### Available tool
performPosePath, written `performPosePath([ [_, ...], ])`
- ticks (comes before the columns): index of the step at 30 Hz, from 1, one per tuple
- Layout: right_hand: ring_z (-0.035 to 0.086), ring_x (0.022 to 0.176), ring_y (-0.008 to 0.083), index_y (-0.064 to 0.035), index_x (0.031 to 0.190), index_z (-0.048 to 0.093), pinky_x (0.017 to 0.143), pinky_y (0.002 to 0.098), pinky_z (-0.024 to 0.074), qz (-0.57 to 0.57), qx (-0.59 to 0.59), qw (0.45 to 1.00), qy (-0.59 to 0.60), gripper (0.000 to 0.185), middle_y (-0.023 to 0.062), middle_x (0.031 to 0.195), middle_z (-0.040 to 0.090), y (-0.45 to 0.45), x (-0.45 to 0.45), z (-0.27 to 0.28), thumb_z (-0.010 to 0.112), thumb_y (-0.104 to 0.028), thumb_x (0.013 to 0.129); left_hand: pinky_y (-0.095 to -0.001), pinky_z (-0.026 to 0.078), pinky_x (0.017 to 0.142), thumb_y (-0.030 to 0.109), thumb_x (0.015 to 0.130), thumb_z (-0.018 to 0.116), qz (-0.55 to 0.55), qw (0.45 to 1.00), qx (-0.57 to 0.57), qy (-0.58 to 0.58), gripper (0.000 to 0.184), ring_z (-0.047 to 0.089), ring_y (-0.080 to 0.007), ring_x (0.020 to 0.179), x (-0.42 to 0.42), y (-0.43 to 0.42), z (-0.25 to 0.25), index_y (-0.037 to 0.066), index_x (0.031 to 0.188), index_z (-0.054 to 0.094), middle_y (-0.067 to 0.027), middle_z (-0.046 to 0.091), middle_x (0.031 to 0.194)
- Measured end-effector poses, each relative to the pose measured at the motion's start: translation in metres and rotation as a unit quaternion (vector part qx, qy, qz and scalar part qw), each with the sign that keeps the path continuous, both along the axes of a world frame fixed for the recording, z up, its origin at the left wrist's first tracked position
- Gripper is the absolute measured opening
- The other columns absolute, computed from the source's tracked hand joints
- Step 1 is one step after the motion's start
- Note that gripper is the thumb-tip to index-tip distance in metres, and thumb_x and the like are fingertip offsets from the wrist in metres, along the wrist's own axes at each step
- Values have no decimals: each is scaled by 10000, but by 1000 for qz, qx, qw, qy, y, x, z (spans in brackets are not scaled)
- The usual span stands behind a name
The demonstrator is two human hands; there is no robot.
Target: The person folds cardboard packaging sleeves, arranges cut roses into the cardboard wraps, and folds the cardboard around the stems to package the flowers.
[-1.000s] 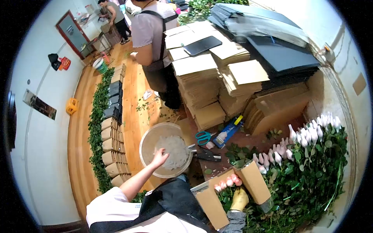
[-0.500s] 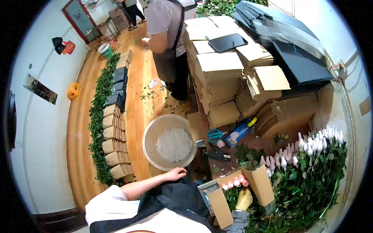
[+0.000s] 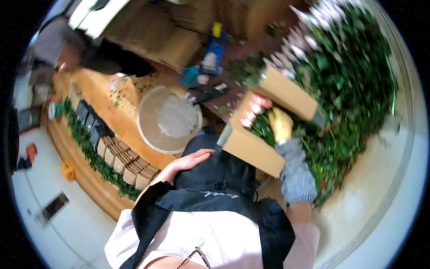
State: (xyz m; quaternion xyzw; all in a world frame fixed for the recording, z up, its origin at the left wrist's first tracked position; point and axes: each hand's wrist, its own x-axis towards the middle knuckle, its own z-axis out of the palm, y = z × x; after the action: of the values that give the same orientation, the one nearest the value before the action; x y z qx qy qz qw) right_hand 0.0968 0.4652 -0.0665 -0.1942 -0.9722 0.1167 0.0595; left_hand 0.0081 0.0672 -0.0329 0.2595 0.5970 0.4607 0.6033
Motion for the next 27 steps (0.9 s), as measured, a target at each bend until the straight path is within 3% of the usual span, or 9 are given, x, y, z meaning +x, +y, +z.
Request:
performPosePath([
  [9,647,918,393,-91,1097,647,817,509,510,-20,-169,976,-134,311,186,1002,687,-2,-12,44,592,-317,890,-286,486,872,171,1021,514,222,964,-31,140,244,623,-143,946,-59,63,-20,-18,1132,620,-63,688,968],
  [12,658,895,375,-96,1074,658,789,486,521,-26,-128,980,-148,272,171,978,697,-19,-18,77,557,-289,911,-247,494,776,152,1028,495,219,966,12,138,229,606,-105,849,-81,112,-13,-10,1129,621,-41,678,950],
  [14,667,879,355,-110,1055,663,758,470,528,2,-130,987,-97,243,154,951,702,-32,-21,90,542,-265,912,-255,515,766,144,1035,477,168,977,2,128,241,630,-117,851,-85,139,-3,-23,1144,613,-67,682,963],
  [18,703,869,286,-163,1061,702,724,431,556,138,-89,951,-261,244,70,981,734,-43,-34,85,547,-289,921,-302,546,811,116,1029,453,86,992,-33,91,275,683,-193,911,-76,173,-29,-57,1196,588,-141,703,1034],
  [19,716,881,257,-129,1059,698,691,418,561,45,-125,927,-352,234,75,1002,738,-49,-44,85,575,-256,905,-327,548,801,112,993,493,61,981,-37,179,256,697,-232,897,-71,175,-30,-49,1158,606,-152,712,1006],
  [21,717,875,275,-69,1078,656,681,411,559,104,-99,912,-385,273,107,992,734,-55,-35,65,568,-258,902,-372,543,820,111,934,545,72,968,-43,235,261,701,-313,932,-63,175,-42,-29,1143,614,-183,712,1011],
  [24,713,860,281,-54,1055,623,697,410,551,117,-80,901,-410,315,116,926,728,-57,-35,45,573,-327,906,-362,538,835,98,938,527,96,962,-40,253,268,698,-292,955,-55,171,-43,-22,1167,599,-176,713,1021],
  [26,719,849,253,-81,1065,658,706,387,554,204,-59,921,-328,234,87,950,736,-48,-27,44,638,-216,875,-346,532,857,71,942,512,102,967,-44,230,274,691,-268,979,-56,171,-42,-31,1187,581,-169,708,1043],
  [27,710,799,265,-68,1027,638,687,402,548,143,-118,938,-293,258,100,882,726,-45,-31,52,635,-288,891,-329,525,879,43,945,497,108,972,-45,206,283,685,-243,1004,-56,171,-42,-39,1207,563,-163,704,1065],
])
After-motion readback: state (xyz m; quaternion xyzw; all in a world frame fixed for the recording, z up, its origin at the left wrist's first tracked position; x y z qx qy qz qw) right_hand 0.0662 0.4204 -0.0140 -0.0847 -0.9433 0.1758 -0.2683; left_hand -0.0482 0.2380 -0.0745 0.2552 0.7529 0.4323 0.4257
